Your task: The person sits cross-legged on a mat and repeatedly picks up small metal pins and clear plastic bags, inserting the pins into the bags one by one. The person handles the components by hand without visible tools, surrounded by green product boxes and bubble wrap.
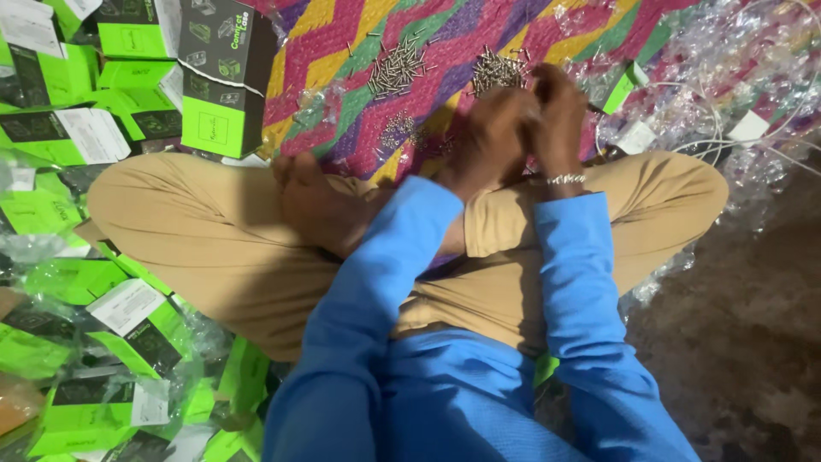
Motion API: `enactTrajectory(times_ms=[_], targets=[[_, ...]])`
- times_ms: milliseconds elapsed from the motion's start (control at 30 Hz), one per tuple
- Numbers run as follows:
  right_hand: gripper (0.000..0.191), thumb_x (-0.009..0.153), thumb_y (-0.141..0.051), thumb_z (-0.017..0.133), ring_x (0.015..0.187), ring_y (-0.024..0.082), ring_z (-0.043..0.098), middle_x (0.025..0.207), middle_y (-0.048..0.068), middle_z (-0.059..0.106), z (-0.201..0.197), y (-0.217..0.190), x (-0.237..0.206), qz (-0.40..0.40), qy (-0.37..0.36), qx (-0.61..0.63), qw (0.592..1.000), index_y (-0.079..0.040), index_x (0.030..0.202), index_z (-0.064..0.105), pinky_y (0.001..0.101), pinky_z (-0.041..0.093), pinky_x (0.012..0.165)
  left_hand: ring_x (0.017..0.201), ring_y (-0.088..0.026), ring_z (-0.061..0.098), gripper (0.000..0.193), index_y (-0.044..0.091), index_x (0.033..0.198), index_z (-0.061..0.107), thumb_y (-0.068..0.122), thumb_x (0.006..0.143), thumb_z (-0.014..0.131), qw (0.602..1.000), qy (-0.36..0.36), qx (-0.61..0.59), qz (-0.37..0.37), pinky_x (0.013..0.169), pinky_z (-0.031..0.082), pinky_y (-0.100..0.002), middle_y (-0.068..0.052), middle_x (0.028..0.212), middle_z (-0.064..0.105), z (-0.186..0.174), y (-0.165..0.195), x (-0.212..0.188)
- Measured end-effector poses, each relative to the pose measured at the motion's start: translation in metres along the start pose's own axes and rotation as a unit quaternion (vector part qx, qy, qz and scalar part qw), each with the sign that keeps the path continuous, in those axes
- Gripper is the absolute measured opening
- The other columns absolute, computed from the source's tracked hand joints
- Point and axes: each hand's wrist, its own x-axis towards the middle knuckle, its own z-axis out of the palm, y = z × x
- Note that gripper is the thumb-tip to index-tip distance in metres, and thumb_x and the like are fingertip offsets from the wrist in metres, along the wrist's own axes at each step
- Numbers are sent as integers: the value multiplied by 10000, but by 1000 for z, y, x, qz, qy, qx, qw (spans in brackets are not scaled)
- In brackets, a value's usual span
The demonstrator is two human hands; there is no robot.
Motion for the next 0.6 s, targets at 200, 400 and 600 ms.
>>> enactTrajectory(times_ms=[200,400,600], targets=[[290,1124,-239,568,805,148,589,927,57,652,-26,-4,13,143,45,278,949,-6,1195,725,324,490,738,1009,-260,710,146,71,1084,630,1,955,630,996,-21,-83,-4,987,405,-594,-79,1002,683,6,51,-7],[351,1044,-390,617,731,56,586,903,-19,639,-38,-66,0,163,-137,517,829,-55,1110,697,215,464,629,932,-211,689,318,14,1220,545,-75,940,666,852,104,-392,-331,818,558,-326,-143,975,729,39,-41,-23],[176,1070,-197,719,673,70,538,918,-20,640,-30,-66,5,143,-166,453,864,-23,1057,701,233,421,579,815,-137,670,222,-30,1133,664,-41,913,694,780,127,-520,-324,727,548,-282,-58,945,737,49,-81,-36]])
